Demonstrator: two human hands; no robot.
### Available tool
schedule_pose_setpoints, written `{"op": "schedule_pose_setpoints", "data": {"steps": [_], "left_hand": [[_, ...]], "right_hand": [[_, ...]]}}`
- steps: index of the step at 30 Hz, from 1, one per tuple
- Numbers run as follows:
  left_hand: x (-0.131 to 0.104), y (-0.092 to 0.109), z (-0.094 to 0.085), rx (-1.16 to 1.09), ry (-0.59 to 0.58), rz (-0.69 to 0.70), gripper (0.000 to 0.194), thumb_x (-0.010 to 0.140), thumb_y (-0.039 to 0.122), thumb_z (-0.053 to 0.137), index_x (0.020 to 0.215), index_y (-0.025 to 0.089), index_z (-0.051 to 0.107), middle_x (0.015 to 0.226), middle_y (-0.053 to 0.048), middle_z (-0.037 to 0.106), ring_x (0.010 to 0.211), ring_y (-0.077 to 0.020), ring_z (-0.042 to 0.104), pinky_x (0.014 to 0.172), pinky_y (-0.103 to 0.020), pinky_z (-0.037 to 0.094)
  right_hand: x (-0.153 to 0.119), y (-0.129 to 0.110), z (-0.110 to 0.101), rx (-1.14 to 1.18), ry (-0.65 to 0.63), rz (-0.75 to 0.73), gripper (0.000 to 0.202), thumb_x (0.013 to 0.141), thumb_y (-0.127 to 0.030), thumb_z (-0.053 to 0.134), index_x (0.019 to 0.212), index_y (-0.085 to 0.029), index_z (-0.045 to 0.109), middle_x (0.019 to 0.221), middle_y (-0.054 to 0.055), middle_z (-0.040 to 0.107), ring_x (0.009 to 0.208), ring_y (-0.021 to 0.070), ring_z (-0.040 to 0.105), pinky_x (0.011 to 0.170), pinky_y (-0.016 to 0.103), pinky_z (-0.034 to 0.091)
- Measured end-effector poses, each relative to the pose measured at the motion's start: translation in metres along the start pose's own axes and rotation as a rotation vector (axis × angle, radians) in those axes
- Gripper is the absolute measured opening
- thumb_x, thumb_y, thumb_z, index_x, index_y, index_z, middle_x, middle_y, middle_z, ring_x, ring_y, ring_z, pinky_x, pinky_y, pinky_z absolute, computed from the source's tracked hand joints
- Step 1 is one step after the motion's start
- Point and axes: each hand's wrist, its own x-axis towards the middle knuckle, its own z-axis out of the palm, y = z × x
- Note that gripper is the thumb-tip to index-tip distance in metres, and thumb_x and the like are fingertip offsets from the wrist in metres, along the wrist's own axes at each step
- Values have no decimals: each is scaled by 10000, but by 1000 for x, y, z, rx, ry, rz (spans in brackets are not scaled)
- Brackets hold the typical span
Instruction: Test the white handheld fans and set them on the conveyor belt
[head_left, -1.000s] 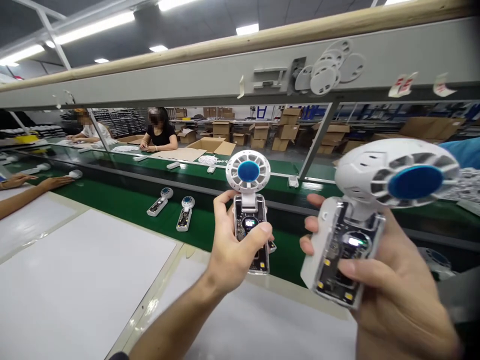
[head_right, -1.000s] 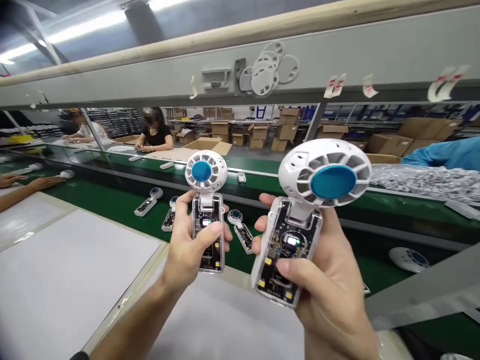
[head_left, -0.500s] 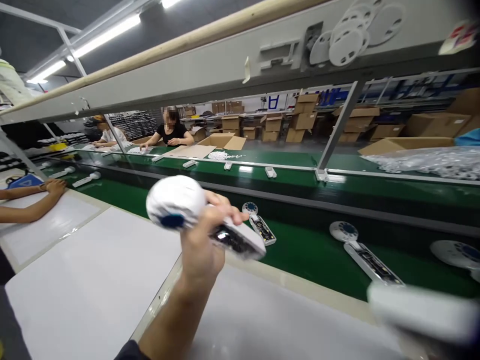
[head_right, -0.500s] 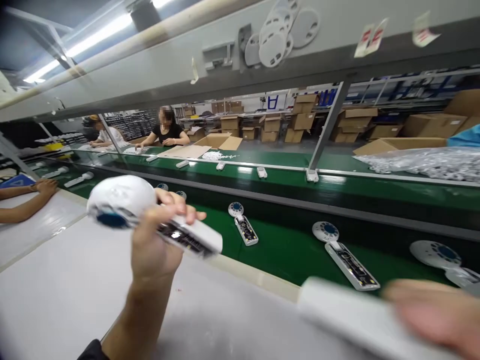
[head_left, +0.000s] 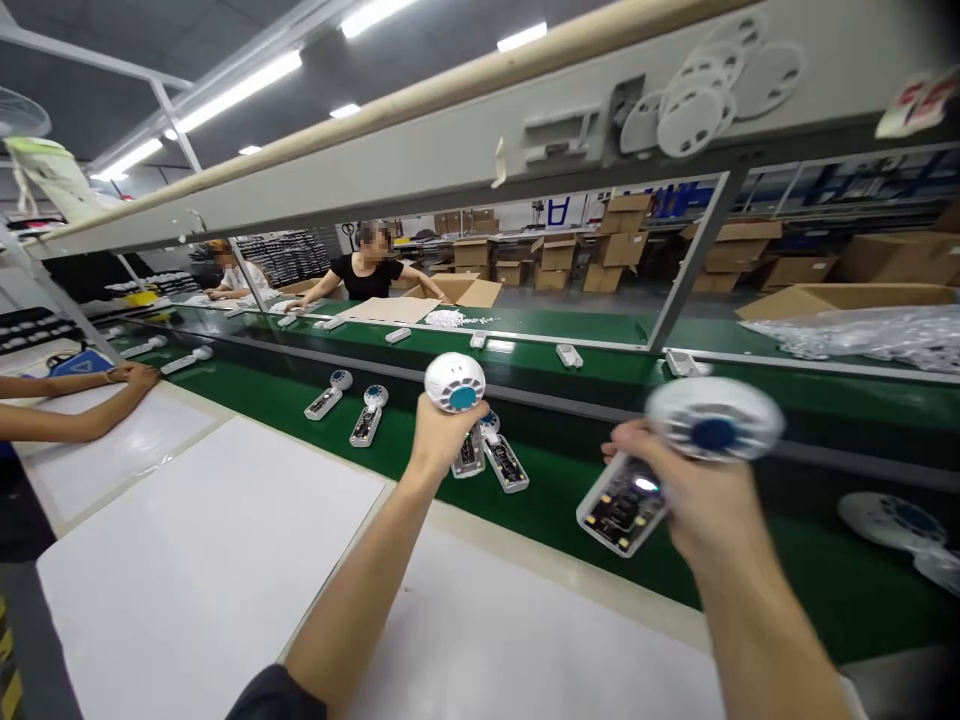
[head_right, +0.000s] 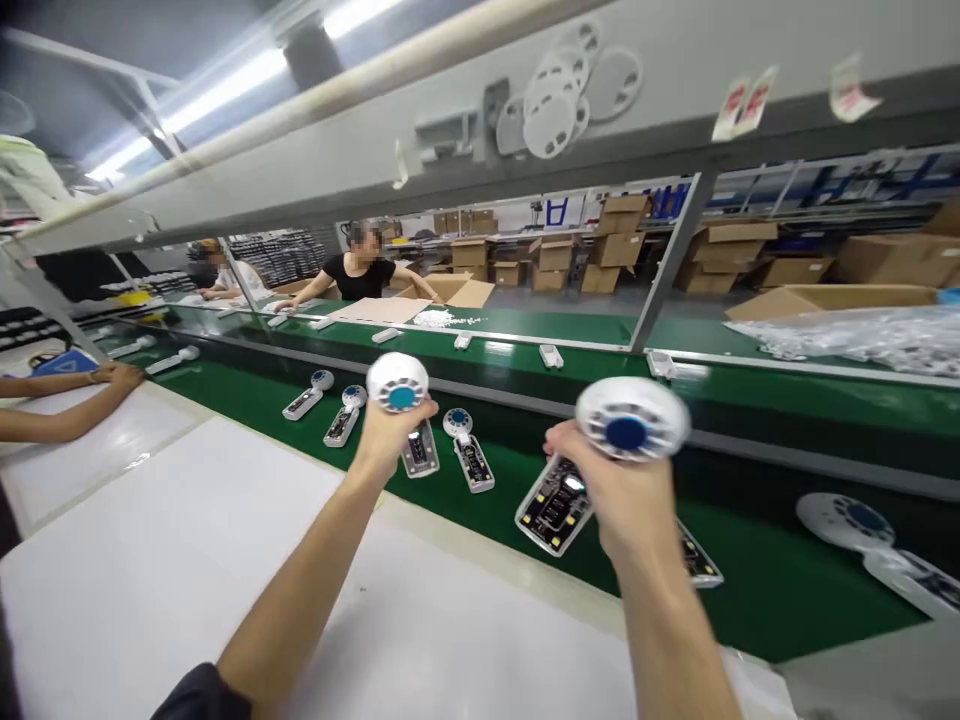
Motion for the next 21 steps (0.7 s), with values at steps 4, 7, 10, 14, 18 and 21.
{"op": "schedule_pose_setpoints", "data": {"steps": [4,7,10,14,18,21], "left_hand": [[37,-63,-4,259,-85,-91,232,880,325,681,940,106,636,890,-40,645,795,-148,621,734,-308,539],[45,-105,-13,457,-76,-117,290,925,353,635,1097,121,615,1033,-69,639,927,-182,628,852,-382,538],[45,-136,-21,636,-51,-103,320,921,361,635,1136,125,611,1176,-100,604,1113,-239,577,984,-471,476],[50,-153,-47,776,-46,-35,340,942,384,598,1175,137,611,1277,-109,562,1216,-263,517,1055,-509,412],[73,-152,-103,873,96,-73,395,942,358,597,1284,161,564,1456,-119,430,1345,-301,405,1113,-546,348],[94,-153,-147,909,254,-259,448,952,366,580,1343,158,510,1435,-137,437,1308,-311,440,1072,-552,393]], "right_hand": [[26,66,29,-423,46,105,375,578,-304,764,897,-129,670,835,116,701,837,329,666,737,410,520],[23,105,37,-591,91,64,582,699,-324,637,1230,-96,569,1090,194,653,1033,374,621,882,471,482],[13,123,38,-700,64,-25,643,803,-315,521,1390,-66,447,1333,244,499,1201,379,534,985,465,439],[6,119,46,-796,13,-128,543,922,-299,389,1405,-60,456,1464,228,347,1383,377,348,1124,460,319],[7,103,82,-867,-146,-179,478,968,-249,378,1389,-58,499,1422,200,424,1359,305,387,1156,372,290],[6,97,131,-926,-333,-119,385,960,-309,520,1256,-78,603,1271,185,565,1240,316,503,1066,449,398]]}}
